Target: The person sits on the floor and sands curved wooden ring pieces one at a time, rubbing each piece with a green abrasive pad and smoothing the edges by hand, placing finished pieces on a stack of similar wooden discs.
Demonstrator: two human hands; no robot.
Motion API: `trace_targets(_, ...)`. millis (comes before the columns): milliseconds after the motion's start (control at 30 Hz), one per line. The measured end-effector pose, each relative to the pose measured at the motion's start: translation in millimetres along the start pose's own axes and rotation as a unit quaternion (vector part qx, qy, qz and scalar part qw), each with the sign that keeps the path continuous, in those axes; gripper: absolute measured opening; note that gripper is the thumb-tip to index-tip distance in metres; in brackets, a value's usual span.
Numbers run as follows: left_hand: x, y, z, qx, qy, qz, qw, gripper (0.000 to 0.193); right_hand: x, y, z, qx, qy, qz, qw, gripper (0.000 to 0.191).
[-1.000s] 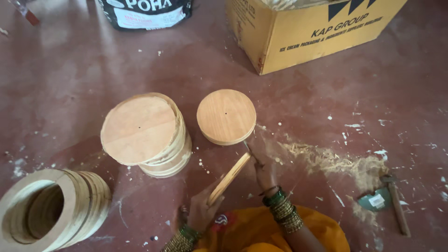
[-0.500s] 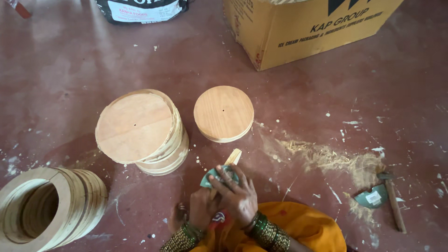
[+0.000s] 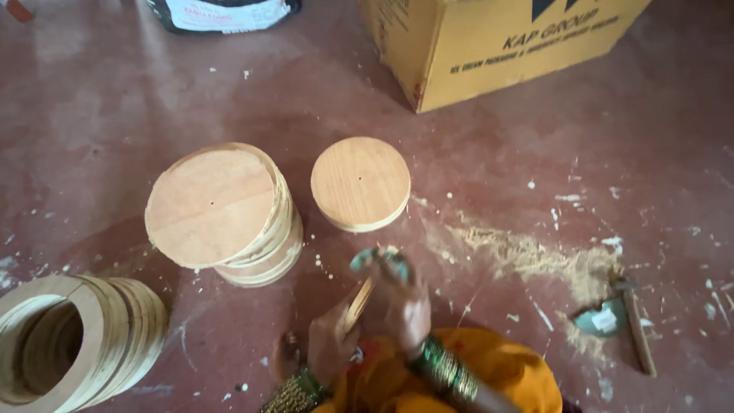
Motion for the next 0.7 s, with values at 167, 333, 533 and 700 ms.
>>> trace_targets(167, 21, -2, 43, -0.104, -0.116, 0.089, 0.984, 0.016, -23, 22, 45, -0.115, 0.07, 0.015, 0.991, 0.047)
trace_targets(333, 4, -7, 15, -0.056, 0.007, -0.033, 0.998, 0.044, 12, 1, -15, -0.044, -0.044, -0.015, 0.998, 0.058)
trace_targets(533, -14, -21, -16, -0.066, 0.006, -0.027, 0.997, 0.045, 43, -25, -83, 0.325, -0.224, 0.147, 0.907, 0.07)
trace_targets(700, -7, -25, 2, -0.078, -0.027, -0.001, 0.997, 0.031, 2, 7, 3, -0.035, -0.031, 0.031, 0.998, 0.068)
Point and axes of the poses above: each hand's wrist, its own y-axis away from the middle knuckle, its own x-axis out of the palm, z = x × y, the point moved 3 cm from there along -y, towards the middle knuckle, and after that the axes turned 2 degrees about -z, right-handed, at the moved point
